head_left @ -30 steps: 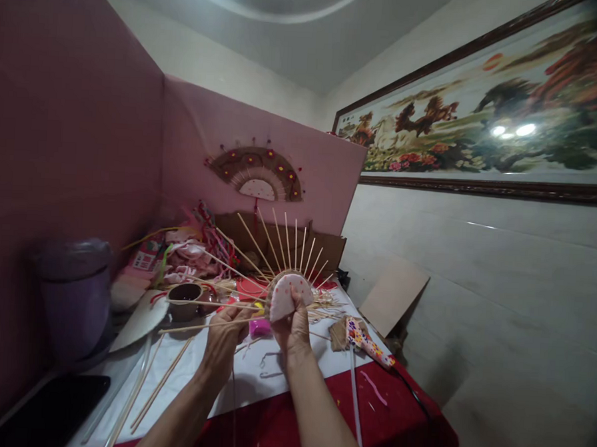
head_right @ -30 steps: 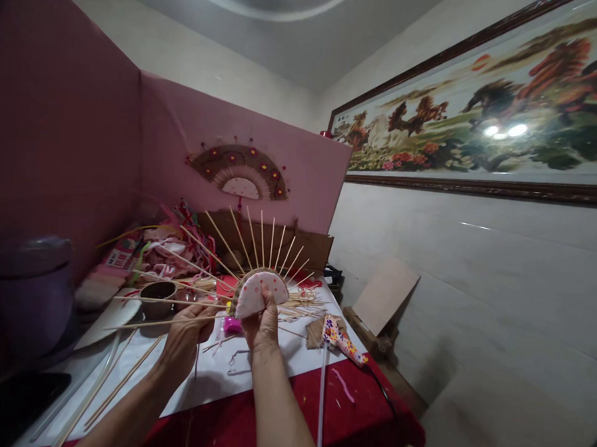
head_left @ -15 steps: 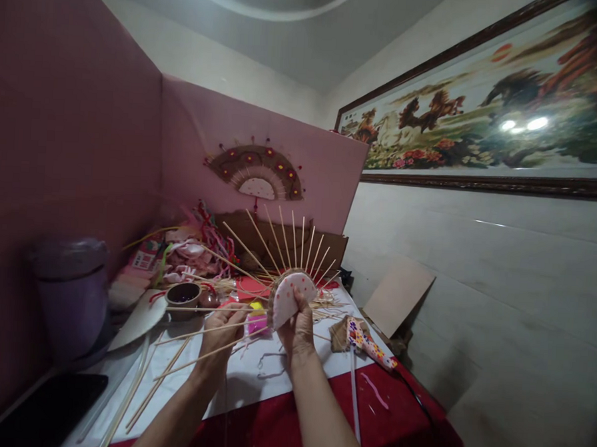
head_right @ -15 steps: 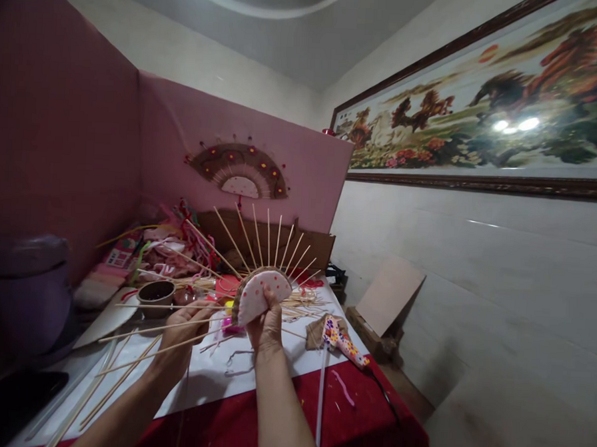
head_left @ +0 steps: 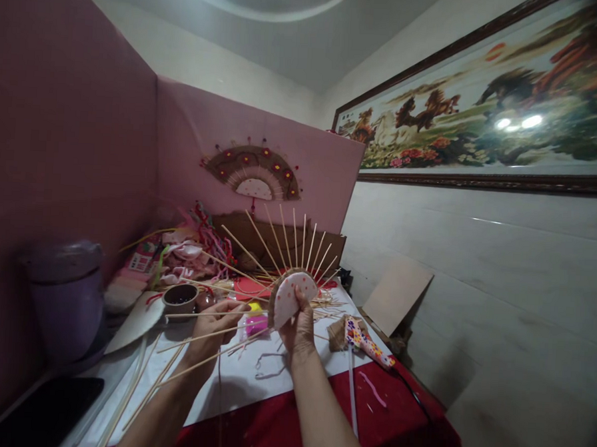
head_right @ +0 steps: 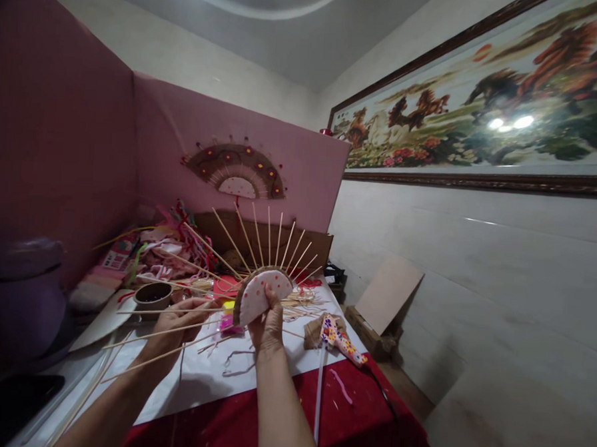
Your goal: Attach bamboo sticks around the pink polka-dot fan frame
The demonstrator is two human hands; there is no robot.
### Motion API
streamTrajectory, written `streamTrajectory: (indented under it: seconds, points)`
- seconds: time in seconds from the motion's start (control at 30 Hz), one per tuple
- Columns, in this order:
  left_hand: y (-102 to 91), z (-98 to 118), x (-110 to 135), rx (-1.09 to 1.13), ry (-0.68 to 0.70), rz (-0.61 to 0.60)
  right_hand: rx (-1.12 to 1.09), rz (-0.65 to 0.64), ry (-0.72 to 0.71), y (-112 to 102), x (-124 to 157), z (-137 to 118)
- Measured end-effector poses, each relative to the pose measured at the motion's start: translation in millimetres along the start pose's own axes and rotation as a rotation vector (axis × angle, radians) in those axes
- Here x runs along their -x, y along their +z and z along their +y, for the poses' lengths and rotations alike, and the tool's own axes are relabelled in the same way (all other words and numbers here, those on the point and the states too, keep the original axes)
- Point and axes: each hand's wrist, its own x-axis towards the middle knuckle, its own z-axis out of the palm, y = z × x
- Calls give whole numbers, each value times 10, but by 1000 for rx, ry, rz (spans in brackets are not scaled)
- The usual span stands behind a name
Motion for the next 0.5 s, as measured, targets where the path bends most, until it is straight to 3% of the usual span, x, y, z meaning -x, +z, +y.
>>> streamTrajectory:
  seconds: [0.27, 0.4, 0.5]
  points:
    - [-163, 331, 87, 18, -76, -114, 78, 25, -29, -27, -43, -40]
    - [-293, 415, 137, 70, -172, -78, 82, 24, -30, -45, -59, -52]
    - [-350, 449, 192, 124, -144, 8, 62, 33, -22, -44, -54, -60]
